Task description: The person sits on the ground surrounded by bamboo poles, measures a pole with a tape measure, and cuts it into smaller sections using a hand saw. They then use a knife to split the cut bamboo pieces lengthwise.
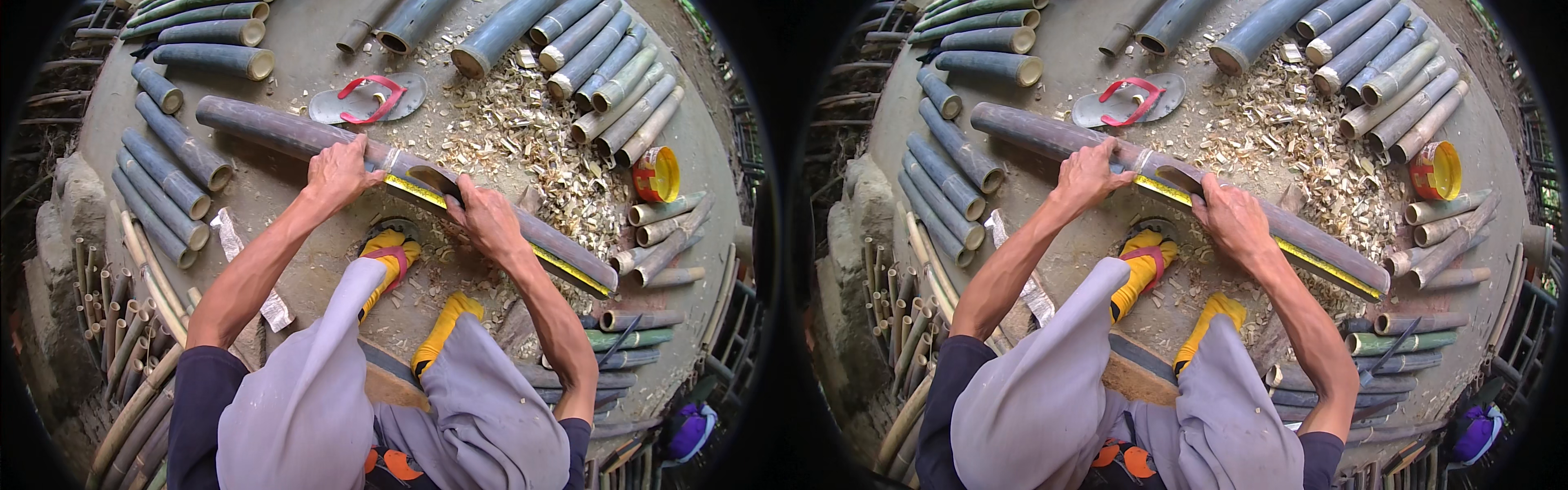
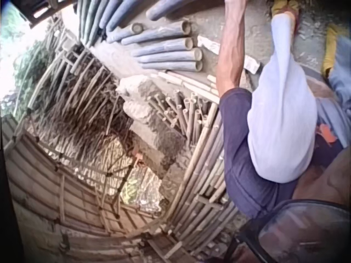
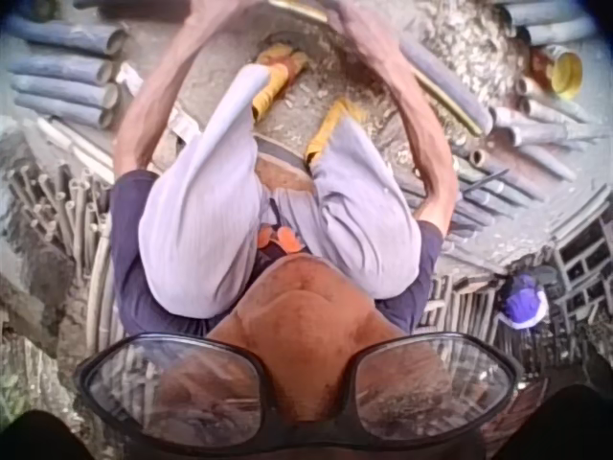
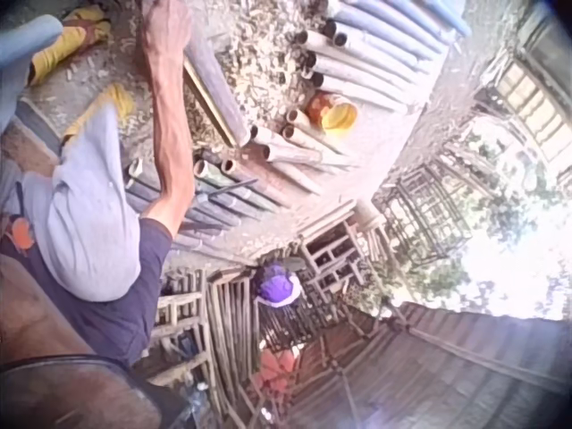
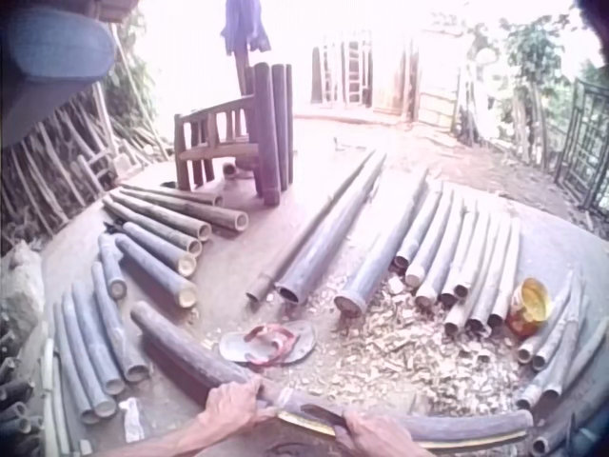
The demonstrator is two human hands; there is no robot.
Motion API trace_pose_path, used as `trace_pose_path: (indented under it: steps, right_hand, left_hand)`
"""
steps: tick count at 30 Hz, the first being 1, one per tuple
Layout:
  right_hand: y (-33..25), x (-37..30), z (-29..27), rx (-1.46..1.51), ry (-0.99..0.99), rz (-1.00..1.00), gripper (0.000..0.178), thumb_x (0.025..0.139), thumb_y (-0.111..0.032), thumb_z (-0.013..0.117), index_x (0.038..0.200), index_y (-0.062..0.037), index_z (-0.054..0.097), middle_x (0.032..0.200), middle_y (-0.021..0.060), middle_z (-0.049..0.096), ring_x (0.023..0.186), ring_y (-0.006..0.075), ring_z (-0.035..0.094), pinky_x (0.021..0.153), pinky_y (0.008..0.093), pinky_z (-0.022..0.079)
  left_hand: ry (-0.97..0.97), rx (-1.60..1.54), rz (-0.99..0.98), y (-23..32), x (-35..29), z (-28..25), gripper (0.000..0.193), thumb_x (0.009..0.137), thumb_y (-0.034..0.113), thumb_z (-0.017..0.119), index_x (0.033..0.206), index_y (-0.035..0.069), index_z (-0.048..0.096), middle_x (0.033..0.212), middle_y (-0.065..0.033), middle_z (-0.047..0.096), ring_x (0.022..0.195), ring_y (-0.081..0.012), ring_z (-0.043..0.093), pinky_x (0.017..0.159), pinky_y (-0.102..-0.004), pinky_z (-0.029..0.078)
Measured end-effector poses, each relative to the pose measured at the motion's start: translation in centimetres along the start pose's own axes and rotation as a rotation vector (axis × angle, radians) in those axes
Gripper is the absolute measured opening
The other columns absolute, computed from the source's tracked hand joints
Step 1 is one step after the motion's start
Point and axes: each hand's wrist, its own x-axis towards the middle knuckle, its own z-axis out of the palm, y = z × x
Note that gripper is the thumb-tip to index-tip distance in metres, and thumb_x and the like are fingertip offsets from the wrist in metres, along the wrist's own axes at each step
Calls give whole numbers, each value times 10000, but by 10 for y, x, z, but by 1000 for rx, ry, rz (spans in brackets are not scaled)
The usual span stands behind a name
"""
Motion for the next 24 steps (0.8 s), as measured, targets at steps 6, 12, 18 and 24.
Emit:
trace_pose_path:
  steps: [6, 12, 18, 24]
  right_hand:
    - [-5, 4, 0, -4, -19, 21, 271, 921, -286, 557, 936, -38, 450, 734, 240, 619, 737, 452, 612, 666, 550, 462]
    - [-5, 6, -2, 8, -44, 27, 277, 918, -292, 555, 952, -36, 455, 740, 249, 619, 741, 460, 608, 674, 555, 460]
    - [-1, 12, -8, -7, -101, 29, 283, 919, -299, 548, 965, -32, 465, 735, 257, 612, 741, 462, 608, 668, 547, 462]
    - [0, 29, -23, 15, -206, -3, 308, 918, -328, 560, 979, -27, 541, 746, 241, 622, 745, 444, 615, 673, 518, 478]
  left_hand:
    - [40, -16, 55, -7, 2, 5, 521, 763, 436, 724, 1101, 68, 575, 834, -217, 676, 861, -401, 658, 744, -489, 516]
    - [30, -44, 66, -8, 3, 4, 524, 758, 436, 729, 1094, 64, 574, 826, -224, 673, 848, -409, 657, 738, -490, 517]
    - [25, -53, 58, -4, 2, 2, 527, 754, 429, 733, 1094, 59, 573, 850, -229, 675, 867, -414, 655, 752, -492, 518]
    - [38, -46, 54, -8, 1, 6, 525, 754, 424, 739, 1094, 60, 571, 864, -225, 677, 882, -410, 654, 758, -493, 517]
